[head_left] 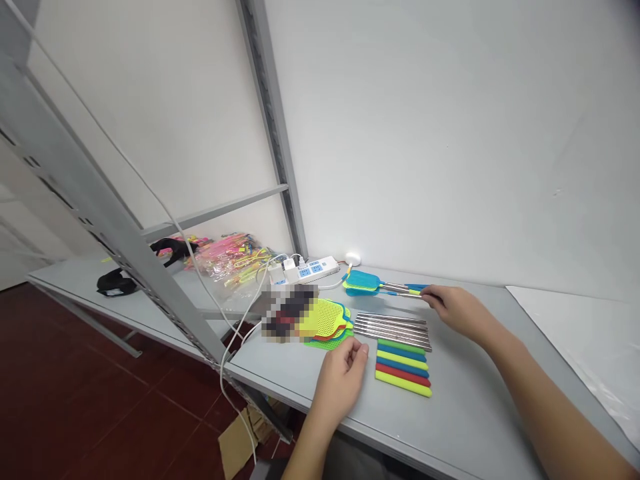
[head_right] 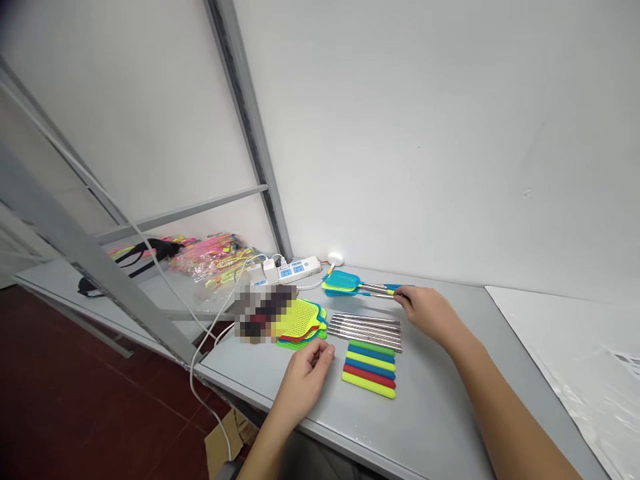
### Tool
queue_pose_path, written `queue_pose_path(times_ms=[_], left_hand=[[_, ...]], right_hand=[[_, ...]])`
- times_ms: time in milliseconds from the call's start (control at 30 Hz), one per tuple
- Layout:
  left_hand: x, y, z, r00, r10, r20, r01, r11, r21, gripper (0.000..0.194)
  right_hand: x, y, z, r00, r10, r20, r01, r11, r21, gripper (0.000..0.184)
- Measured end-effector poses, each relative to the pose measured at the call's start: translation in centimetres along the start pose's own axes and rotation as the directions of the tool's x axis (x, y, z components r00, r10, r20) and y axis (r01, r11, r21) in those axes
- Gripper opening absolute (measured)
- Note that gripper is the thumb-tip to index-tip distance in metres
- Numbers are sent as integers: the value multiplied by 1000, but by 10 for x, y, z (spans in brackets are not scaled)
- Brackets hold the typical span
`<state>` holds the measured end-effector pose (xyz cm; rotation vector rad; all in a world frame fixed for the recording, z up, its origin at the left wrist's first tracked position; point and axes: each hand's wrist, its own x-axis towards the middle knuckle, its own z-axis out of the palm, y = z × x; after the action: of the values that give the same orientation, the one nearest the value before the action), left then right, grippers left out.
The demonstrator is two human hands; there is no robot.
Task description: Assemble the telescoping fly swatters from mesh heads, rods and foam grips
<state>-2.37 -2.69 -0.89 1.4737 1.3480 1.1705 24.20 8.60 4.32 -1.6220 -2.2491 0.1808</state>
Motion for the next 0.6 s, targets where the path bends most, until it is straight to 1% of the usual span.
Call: queue_pose_path(times_ms=[100, 200, 267, 333, 400, 467, 500, 600], left_hand=[[0, -1, 1, 1000, -4, -12, 3, 998, -55, 33], [2, -2, 0, 999, -24, -31, 19, 988, -153, 36], [4, -2, -3, 997, -46, -67, 28, 968, -249, 45], [7, 2, -9, 992, -77, -103, 31, 920, -391, 58], [7, 10, -15, 988, -117, -103, 41, 831, -555, 65], [2, 20, -18, 983, -170, -72, 83, 758, -647, 61], [-2, 26, -17, 978, -199, -56, 113, 745, -658, 57], [-19, 41, -11, 965, -263, -3, 207, 767, -608, 52]], right_hand=[[-8, 3, -6, 1000, 11, 1, -11, 999, 49, 32], [-16, -1, -12, 998, -12, -64, 22, 988, 150, 31], [-25, -7, -15, 991, -57, -120, 81, 976, 202, 31], [-37, -14, -19, 982, -117, -147, 143, 973, 181, 31], [-53, -23, -23, 974, -183, -131, 199, 972, 123, 30], [-71, -34, -27, 968, -237, -87, 243, 968, 67, 27], [-79, -40, -29, 966, -249, -64, 252, 967, 43, 26], [-101, -60, -35, 964, -265, 2, 265, 964, -19, 25]])
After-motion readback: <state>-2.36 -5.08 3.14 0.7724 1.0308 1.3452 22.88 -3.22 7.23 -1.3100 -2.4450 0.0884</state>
